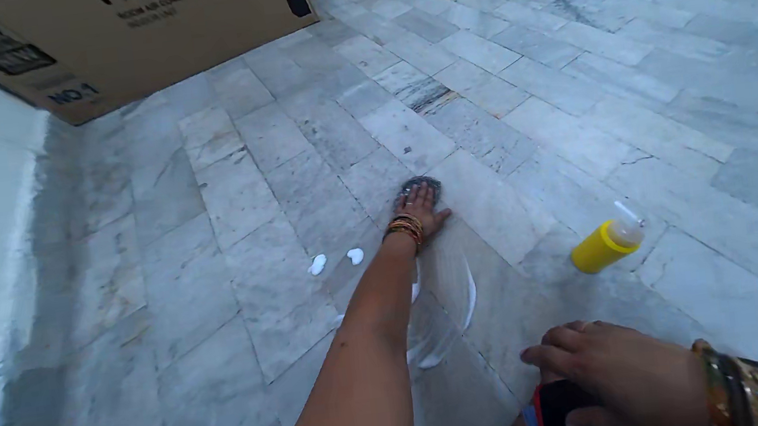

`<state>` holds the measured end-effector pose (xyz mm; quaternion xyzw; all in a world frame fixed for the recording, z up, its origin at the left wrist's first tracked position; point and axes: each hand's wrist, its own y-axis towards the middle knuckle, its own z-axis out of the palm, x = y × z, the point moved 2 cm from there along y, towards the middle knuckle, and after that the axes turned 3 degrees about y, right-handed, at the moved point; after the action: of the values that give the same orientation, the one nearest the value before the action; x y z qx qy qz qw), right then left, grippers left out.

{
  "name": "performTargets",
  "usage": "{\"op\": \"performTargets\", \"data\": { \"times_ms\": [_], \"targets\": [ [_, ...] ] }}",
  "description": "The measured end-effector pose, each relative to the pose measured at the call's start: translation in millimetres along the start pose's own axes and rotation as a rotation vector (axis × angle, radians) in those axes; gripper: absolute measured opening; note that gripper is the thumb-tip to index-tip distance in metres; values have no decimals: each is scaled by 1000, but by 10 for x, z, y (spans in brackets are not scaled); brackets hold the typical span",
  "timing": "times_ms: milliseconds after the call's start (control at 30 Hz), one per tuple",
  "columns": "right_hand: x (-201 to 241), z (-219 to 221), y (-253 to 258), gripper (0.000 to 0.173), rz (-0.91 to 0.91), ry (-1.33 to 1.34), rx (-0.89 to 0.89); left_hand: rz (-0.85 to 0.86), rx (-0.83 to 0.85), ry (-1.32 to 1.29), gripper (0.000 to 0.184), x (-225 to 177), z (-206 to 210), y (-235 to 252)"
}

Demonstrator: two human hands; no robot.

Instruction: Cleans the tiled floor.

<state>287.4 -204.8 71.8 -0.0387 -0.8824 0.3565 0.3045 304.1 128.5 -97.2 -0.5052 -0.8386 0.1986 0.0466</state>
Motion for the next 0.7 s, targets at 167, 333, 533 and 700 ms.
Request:
{"op": "performTargets", "data": {
  "times_ms": [167, 333, 533, 700],
  "targets": [
    [-83, -7, 25, 59, -33, 48, -10, -207, -26, -54, 86, 624, -206, 144],
    [-88, -78, 37, 63, 42, 50, 31, -398, -111, -111, 82, 1564, -43, -543],
    [38, -100, 16, 65, 44, 26, 15, -541, -131, -102, 84, 1870, 494, -1588],
    [289, -49, -132, 64, 5, -39, -32, -496, -101, -162, 93, 911, 642, -1859]
  ]
}}
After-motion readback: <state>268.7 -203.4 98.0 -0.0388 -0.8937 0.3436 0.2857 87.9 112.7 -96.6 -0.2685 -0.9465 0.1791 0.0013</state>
